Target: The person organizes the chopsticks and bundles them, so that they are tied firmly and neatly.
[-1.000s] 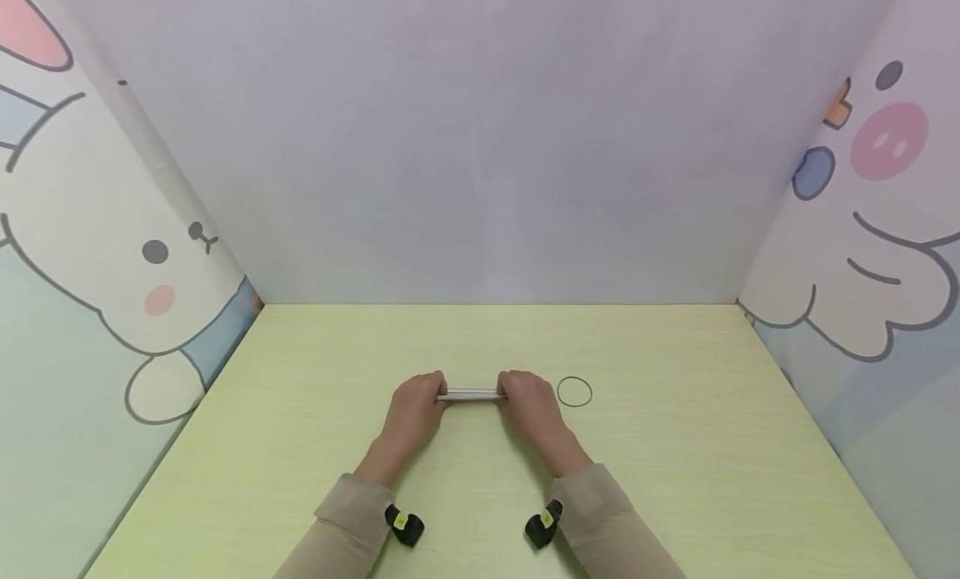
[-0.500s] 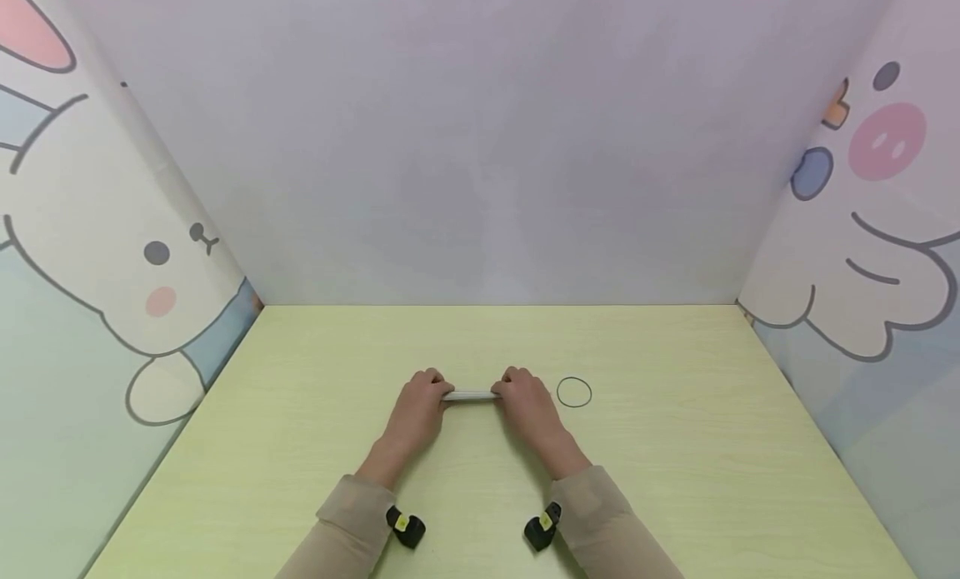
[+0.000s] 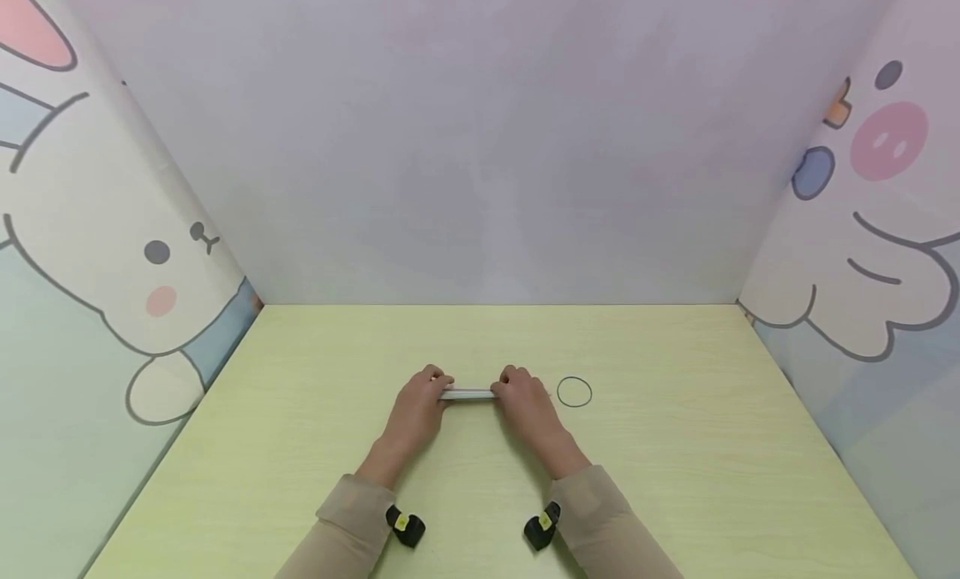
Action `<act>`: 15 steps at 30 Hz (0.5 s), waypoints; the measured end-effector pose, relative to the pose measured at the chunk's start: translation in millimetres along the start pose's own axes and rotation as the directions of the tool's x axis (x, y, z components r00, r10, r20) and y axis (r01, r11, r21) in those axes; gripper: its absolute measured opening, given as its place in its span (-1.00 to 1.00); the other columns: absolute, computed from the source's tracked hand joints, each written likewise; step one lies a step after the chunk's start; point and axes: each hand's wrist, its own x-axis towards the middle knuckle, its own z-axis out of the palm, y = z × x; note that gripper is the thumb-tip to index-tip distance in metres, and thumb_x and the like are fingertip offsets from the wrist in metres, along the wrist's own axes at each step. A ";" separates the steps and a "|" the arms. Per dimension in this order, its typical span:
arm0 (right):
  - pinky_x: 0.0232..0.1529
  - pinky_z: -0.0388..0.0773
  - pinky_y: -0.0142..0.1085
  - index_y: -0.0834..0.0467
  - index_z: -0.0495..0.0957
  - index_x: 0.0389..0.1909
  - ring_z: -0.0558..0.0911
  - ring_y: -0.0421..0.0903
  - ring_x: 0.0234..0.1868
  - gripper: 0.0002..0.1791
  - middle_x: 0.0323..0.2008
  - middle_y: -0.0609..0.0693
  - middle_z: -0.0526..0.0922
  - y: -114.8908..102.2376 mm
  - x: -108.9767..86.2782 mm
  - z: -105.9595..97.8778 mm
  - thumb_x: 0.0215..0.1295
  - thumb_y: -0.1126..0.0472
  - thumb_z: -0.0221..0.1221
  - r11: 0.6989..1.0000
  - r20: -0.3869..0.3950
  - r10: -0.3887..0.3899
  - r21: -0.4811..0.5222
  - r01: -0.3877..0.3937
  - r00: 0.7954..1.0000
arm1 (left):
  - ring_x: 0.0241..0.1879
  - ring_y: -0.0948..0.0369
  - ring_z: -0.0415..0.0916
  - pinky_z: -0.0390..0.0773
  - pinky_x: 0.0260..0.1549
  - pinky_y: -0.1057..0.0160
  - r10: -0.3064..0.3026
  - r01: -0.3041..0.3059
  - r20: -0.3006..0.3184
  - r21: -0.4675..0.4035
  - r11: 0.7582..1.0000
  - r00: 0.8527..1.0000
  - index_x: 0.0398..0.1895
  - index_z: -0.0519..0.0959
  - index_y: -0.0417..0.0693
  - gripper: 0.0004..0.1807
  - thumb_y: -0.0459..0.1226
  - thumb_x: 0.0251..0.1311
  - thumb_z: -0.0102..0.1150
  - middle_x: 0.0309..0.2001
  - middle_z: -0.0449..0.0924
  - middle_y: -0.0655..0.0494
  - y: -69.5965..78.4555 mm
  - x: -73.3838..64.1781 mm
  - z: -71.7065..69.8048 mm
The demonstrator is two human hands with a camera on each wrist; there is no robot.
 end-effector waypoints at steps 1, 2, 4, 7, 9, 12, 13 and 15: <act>-0.32 0.55 -0.16 0.18 0.74 -0.23 0.56 0.01 -0.30 -0.86 -0.26 0.06 0.58 0.4 -0.1 0.9 0.19 0.40 0.37 1.000 -0.002 -0.004 -0.003 0.004 1.000 | -0.20 0.11 0.55 0.58 -0.23 0.18 0.001 -0.002 0.009 0.006 1.000 1.000 -0.13 0.72 -0.13 -0.71 -0.38 0.02 0.51 -0.16 0.60 0.04 -0.1 -0.1 0.2; -0.32 0.55 -0.14 0.18 0.73 -0.24 0.56 0.02 -0.29 -0.87 -0.25 0.06 0.58 0.8 -0.3 1.8 0.20 0.39 0.37 1.000 -0.007 -0.005 -0.003 0.005 1.000 | -0.21 0.11 0.54 0.56 -0.25 0.17 0.004 -0.005 0.018 0.013 1.000 1.000 -0.14 0.72 -0.13 -0.72 -0.38 0.04 0.50 -0.16 0.59 0.05 -0.2 -0.4 0.3; -0.32 0.55 -0.13 0.19 0.70 -0.24 0.56 0.03 -0.30 -0.89 -0.26 0.06 0.58 1.1 -0.7 3.7 0.22 0.37 0.36 1.000 -0.014 -0.007 0.002 0.007 1.000 | -0.22 0.11 0.50 0.52 -0.29 0.16 0.003 -0.005 0.049 0.038 0.999 0.999 -0.15 0.73 -0.10 -0.76 -0.36 0.08 0.47 -0.18 0.59 0.06 -0.1 -0.7 0.1; -0.34 0.53 -0.13 0.21 0.66 -0.22 0.53 0.03 -0.33 -0.88 -0.30 0.05 0.57 1.0 -1.7 6.2 0.24 0.34 0.36 1.000 -0.012 -0.017 0.001 0.017 1.000 | -0.21 0.13 0.46 0.48 -0.26 0.13 -0.006 -0.003 0.103 0.084 0.996 0.995 -0.13 0.73 -0.06 -0.80 -0.32 0.16 0.41 -0.20 0.55 0.09 0.0 -1.7 0.8; -0.35 0.50 -0.14 0.22 0.66 -0.21 0.51 0.02 -0.34 -0.88 -0.31 0.05 0.55 0.3 -1.9 6.9 0.25 0.35 0.34 1.000 -0.011 -0.022 0.006 0.022 1.000 | -0.19 0.12 0.44 0.48 -0.20 0.10 -0.009 -0.004 0.124 0.102 0.995 0.992 -0.10 0.72 -0.06 -0.79 -0.32 0.19 0.39 -0.19 0.53 0.10 0.2 -2.0 1.0; -0.37 0.48 -0.14 0.22 0.66 -0.22 0.50 0.02 -0.34 -0.90 -0.32 0.05 0.54 -1.1 -1.9 6.6 0.27 0.36 0.32 1.000 -0.017 -0.022 0.009 0.022 1.000 | -0.18 0.13 0.42 0.48 -0.18 0.10 -0.013 0.000 0.127 0.102 0.995 0.992 -0.09 0.71 -0.07 -0.79 -0.35 0.19 0.38 -0.19 0.50 0.10 0.6 -1.7 1.3; -0.37 0.49 -0.14 0.22 0.66 -0.23 0.51 0.02 -0.34 -0.91 -0.32 0.04 0.54 -1.6 -2.0 6.3 0.27 0.37 0.32 1.000 -0.020 -0.018 0.011 0.019 1.000 | -0.19 0.13 0.43 0.49 -0.20 0.12 -0.014 0.002 0.121 0.096 0.995 0.993 -0.10 0.71 -0.08 -0.79 -0.36 0.18 0.39 -0.20 0.50 0.10 0.9 -1.6 1.2; -0.35 0.51 -0.13 0.20 0.66 -0.25 0.53 0.02 -0.33 -0.91 -0.32 0.04 0.56 -2.5 -2.1 5.4 0.25 0.38 0.33 1.000 -0.030 -0.009 0.017 0.010 1.000 | -0.21 0.13 0.46 0.49 -0.24 0.14 -0.016 0.007 0.114 0.082 0.997 0.993 -0.13 0.71 -0.08 -0.80 -0.36 0.17 0.40 -0.20 0.53 0.10 1.5 -1.4 0.4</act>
